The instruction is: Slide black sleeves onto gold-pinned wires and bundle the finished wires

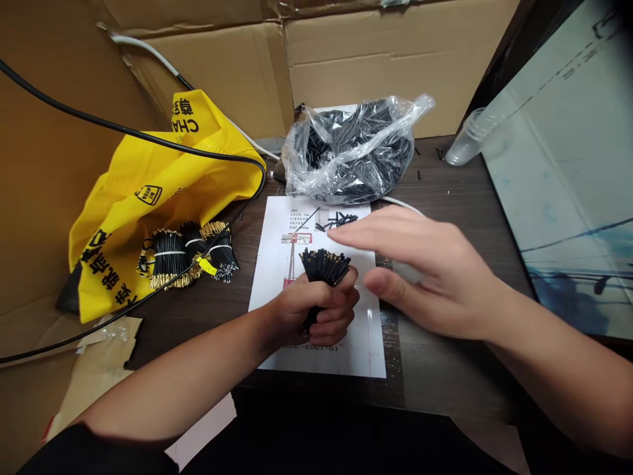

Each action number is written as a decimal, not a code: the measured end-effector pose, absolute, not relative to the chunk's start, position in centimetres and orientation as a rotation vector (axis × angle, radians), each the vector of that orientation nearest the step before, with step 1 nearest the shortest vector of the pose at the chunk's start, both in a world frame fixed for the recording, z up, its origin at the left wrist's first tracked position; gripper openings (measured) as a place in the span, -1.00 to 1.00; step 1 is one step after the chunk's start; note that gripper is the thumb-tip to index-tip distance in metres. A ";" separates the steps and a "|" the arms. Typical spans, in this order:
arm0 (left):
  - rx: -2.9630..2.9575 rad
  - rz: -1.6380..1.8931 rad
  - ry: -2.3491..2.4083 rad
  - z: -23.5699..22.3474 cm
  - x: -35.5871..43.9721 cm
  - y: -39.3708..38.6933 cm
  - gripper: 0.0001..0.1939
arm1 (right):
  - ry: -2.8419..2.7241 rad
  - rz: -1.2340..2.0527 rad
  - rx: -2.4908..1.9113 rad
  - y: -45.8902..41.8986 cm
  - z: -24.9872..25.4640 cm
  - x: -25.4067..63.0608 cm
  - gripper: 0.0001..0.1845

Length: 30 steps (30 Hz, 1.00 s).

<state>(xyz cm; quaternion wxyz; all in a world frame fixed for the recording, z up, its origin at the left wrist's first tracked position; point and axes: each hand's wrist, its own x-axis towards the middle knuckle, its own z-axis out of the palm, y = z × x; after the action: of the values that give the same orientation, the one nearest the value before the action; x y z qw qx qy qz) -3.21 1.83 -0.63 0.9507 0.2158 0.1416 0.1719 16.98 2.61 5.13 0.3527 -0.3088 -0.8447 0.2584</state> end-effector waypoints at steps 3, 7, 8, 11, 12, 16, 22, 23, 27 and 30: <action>0.454 0.347 0.312 -0.6 -3.3 1.7 -0.76 | -2.195 0.724 -0.632 2.5 3.9 16.1 -0.49; 0.461 0.328 0.330 -0.5 -3.4 1.6 -0.70 | -2.141 0.805 -0.561 2.3 2.7 15.3 -0.38; 0.461 0.326 0.329 -0.6 -3.4 1.6 -0.69 | -2.128 0.816 -0.550 2.3 2.5 15.2 -0.37; 0.464 0.331 0.330 -0.7 -3.5 1.6 -0.68 | -2.105 0.824 -0.522 2.3 2.2 15.1 -0.35; 0.466 0.331 0.334 -0.7 -3.5 1.6 -0.68 | -2.108 0.817 -0.518 2.3 2.2 15.1 -0.35; 0.464 0.330 0.339 -0.8 -3.4 1.5 -0.66 | -2.147 0.772 -0.498 2.5 1.9 15.2 -0.32; 0.399 0.293 0.188 -0.4 -3.5 1.3 -0.61 | -2.180 0.817 -0.472 3.3 2.6 15.9 -0.30; 0.380 0.291 0.143 -0.3 -3.6 1.3 -0.57 | -2.172 0.847 -0.478 3.5 2.9 16.0 -0.27; 0.346 0.289 -0.002 -0.4 -3.6 1.4 -0.38 | -2.144 0.981 -0.494 4.4 3.8 15.9 -0.19; 0.321 0.263 -0.037 -0.5 -3.5 1.5 -0.33 | -2.164 1.063 -0.459 4.9 4.0 15.1 -0.20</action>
<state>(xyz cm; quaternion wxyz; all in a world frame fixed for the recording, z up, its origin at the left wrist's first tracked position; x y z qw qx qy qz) -3.55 1.54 -0.50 0.9784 0.1594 -0.0184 0.1304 15.09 4.88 4.03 0.3369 -0.1760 -0.8302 0.4078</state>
